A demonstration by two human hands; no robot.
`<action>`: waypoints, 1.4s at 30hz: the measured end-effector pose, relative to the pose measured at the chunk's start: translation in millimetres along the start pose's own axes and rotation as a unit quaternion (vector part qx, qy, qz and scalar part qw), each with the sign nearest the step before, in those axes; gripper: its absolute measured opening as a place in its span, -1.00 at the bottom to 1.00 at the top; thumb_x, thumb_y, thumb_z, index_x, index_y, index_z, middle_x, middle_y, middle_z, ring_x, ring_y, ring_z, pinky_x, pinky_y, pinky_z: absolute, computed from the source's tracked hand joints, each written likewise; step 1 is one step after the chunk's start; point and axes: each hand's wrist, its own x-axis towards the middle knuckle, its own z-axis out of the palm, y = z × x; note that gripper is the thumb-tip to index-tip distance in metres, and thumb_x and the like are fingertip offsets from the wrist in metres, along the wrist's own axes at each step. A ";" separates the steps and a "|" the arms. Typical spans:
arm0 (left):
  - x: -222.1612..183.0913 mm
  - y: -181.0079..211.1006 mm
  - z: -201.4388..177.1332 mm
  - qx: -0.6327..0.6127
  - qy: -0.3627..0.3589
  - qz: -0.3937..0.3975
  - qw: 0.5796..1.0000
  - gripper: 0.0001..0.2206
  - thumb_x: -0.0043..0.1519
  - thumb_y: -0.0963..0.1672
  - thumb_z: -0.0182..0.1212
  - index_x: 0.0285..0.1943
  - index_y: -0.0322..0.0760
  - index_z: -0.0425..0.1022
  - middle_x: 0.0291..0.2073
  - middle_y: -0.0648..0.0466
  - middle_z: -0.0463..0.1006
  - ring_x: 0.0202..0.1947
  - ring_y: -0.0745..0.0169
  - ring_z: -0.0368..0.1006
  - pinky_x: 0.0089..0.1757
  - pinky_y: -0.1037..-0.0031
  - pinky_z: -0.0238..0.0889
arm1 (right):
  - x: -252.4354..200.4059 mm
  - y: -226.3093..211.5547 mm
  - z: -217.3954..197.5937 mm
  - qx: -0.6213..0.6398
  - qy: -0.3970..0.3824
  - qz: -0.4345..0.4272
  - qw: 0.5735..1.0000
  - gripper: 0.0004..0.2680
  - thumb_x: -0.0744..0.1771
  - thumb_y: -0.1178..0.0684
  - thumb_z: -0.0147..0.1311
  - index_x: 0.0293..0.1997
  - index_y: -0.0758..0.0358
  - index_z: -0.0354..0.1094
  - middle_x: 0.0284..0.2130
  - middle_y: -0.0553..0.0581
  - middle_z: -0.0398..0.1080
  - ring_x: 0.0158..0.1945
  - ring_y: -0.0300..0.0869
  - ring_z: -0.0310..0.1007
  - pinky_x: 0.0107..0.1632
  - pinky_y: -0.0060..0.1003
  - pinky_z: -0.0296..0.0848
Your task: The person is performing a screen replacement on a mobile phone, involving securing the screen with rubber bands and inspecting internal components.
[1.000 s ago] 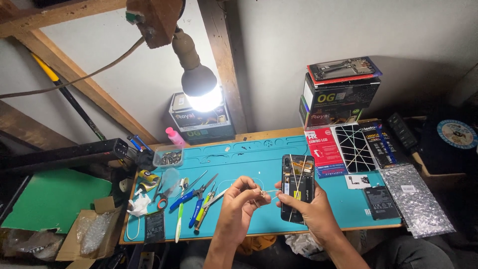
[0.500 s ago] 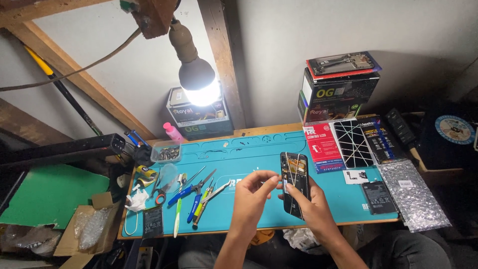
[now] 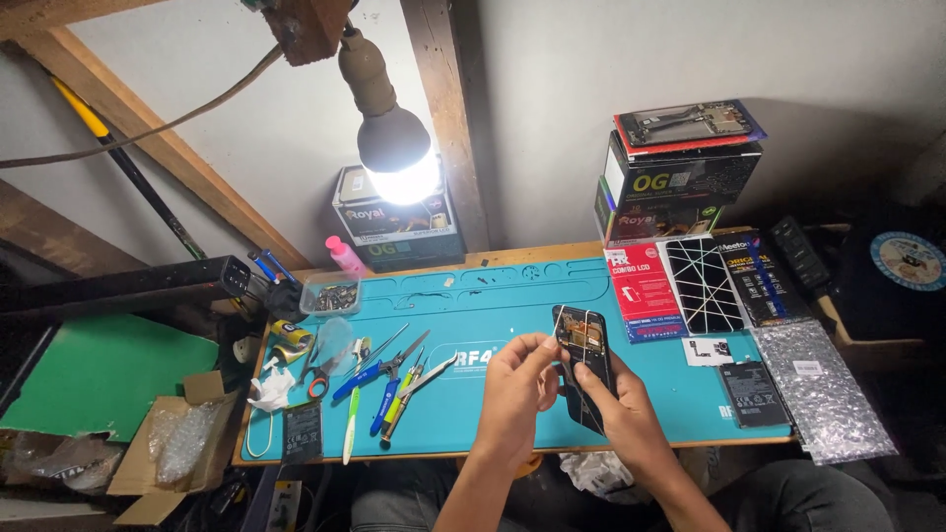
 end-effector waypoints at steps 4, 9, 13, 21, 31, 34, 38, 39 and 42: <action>12.1 4.5 -14.0 -0.014 -0.034 -0.016 0.999 -0.77 0.37 -0.09 0.32 -0.30 -0.31 0.51 -0.63 0.11 0.39 -0.69 0.43 -0.02 -0.56 0.53 -0.17 | -4.8 -9.0 2.7 0.001 -0.019 0.011 1.000 -0.66 0.40 0.03 0.02 0.35 0.17 0.47 0.07 0.15 0.68 0.13 -0.12 0.67 0.20 -0.15 0.65; 20.2 9.5 -30.1 -0.089 -0.020 -0.021 0.996 -0.78 0.47 -0.10 0.17 -0.26 -0.22 0.43 -0.42 0.13 0.42 -0.64 0.46 -0.09 -0.53 0.56 -0.19 | -9.2 -21.6 4.0 -0.005 -0.037 0.075 0.996 -0.64 0.39 0.04 0.04 0.37 0.22 0.45 0.05 0.28 0.72 0.01 0.06 0.81 0.19 -0.09 0.73; -4.9 -14.1 -23.3 0.033 0.001 -0.016 0.999 -0.71 0.36 -0.13 0.29 -0.45 -0.25 0.41 -0.58 0.17 0.23 -0.64 0.42 -0.12 -0.54 0.47 -0.26 | -7.2 -64.5 16.9 0.220 0.040 0.034 0.974 -0.60 0.43 0.14 -0.19 0.51 0.28 0.20 0.30 0.47 0.49 0.29 0.31 0.55 0.26 0.23 0.58; -5.7 -41.1 -34.2 0.048 0.009 0.137 0.989 -0.82 0.30 -0.18 0.34 -0.39 -0.27 0.54 -0.54 0.11 0.47 -0.49 0.34 0.21 -0.37 0.43 0.04 | -9.7 -102.8 25.4 0.345 0.114 0.144 0.920 -0.63 0.49 0.10 -0.35 0.53 0.24 0.12 0.39 0.45 0.34 0.51 0.24 0.30 0.51 0.32 0.23; 33.5 53.6 -52.8 0.012 0.041 0.201 0.979 -0.86 0.33 -0.10 0.33 -0.17 -0.27 0.63 -0.42 0.07 0.60 -0.30 0.23 0.54 -0.06 0.35 0.43 | -15.8 -19.9 -9.3 0.239 -0.155 0.329 0.900 -0.50 0.32 0.11 0.07 0.49 0.41 0.26 0.26 0.69 0.55 -0.08 0.37 0.61 -0.14 0.22 0.64; 7.1 77.6 -72.8 0.205 0.031 0.204 0.957 -0.82 0.33 -0.13 0.26 0.05 -0.27 0.59 -0.40 0.09 0.58 -0.32 0.21 0.56 -0.16 0.30 0.47 | -24.0 -54.4 11.0 0.177 -0.097 0.356 0.912 -0.53 0.38 0.14 -0.06 0.55 0.35 0.24 0.30 0.63 0.52 0.02 0.41 0.52 0.03 0.26 0.49; -34.3 91.4 -97.9 0.665 -0.043 0.136 0.733 -0.39 0.21 -0.40 -0.02 0.44 -0.11 0.39 -0.35 -0.11 0.53 -0.45 -0.17 0.41 -0.49 0.02 0.16 | -38.3 -112.5 54.1 0.148 -0.079 0.336 0.927 -0.58 0.45 0.14 -0.12 0.56 0.34 0.23 0.36 0.56 0.47 0.27 0.43 0.45 0.21 0.32 0.41; -37.1 86.5 -111.3 0.664 -0.031 0.130 0.736 -0.39 0.21 -0.40 -0.02 0.44 -0.11 0.39 -0.35 -0.11 0.53 -0.45 -0.17 0.41 -0.49 0.02 0.16 | -38.2 -110.3 58.1 0.153 -0.100 0.324 0.928 -0.59 0.45 0.13 -0.09 0.55 0.35 0.23 0.36 0.55 0.48 0.27 0.42 0.46 0.20 0.30 0.44; -50.4 77.0 -149.3 0.730 -0.025 0.110 0.674 -0.41 0.09 -0.41 0.19 0.35 -0.23 0.46 -0.45 -0.11 0.55 -0.41 -0.24 0.50 -0.48 -0.04 0.36 | -37.2 -106.8 72.6 0.171 -0.162 0.287 0.929 -0.61 0.47 0.10 0.01 0.53 0.37 0.23 0.35 0.53 0.49 0.26 0.39 0.51 0.19 0.28 0.52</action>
